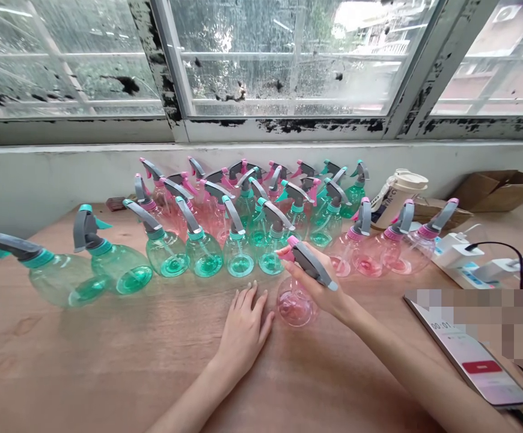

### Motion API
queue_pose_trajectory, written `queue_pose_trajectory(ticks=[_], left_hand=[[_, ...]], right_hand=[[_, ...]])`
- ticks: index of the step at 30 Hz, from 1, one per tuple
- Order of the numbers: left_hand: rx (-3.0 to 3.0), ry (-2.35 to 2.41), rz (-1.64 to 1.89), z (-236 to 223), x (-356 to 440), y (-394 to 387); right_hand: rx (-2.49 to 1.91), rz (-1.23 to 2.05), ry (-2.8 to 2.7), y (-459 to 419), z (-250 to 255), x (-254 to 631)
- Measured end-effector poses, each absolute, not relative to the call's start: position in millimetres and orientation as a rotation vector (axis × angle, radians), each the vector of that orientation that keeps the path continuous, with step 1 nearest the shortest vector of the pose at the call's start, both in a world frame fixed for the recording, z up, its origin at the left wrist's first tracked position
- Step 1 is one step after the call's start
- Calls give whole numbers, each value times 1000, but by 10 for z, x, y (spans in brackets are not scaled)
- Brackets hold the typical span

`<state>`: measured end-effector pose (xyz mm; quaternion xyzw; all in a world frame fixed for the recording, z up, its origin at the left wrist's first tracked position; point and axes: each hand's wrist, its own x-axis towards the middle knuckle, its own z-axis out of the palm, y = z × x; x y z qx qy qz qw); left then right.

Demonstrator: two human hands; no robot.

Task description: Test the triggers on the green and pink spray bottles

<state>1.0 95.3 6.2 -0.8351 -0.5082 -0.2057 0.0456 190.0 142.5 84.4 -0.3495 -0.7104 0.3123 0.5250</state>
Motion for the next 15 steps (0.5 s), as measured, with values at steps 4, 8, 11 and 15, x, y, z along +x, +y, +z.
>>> queue_pose_trajectory(ticks=[4, 8, 11, 15], left_hand=[[-2551, -1554, -618, 59, 8, 955], [-2557, -1554, -611, 54, -1, 951], [-2557, -1550, -603, 47, -6, 949], [-2557, -1545, -602, 40, -7, 952]], right_hand=[[-829, 803, -1676, 1412, 815, 1903], [-824, 823, -1672, 1412, 825, 1902], [-828, 791, -1695, 1425, 863, 1904], [-841, 757, -1730, 1422, 907, 1902]])
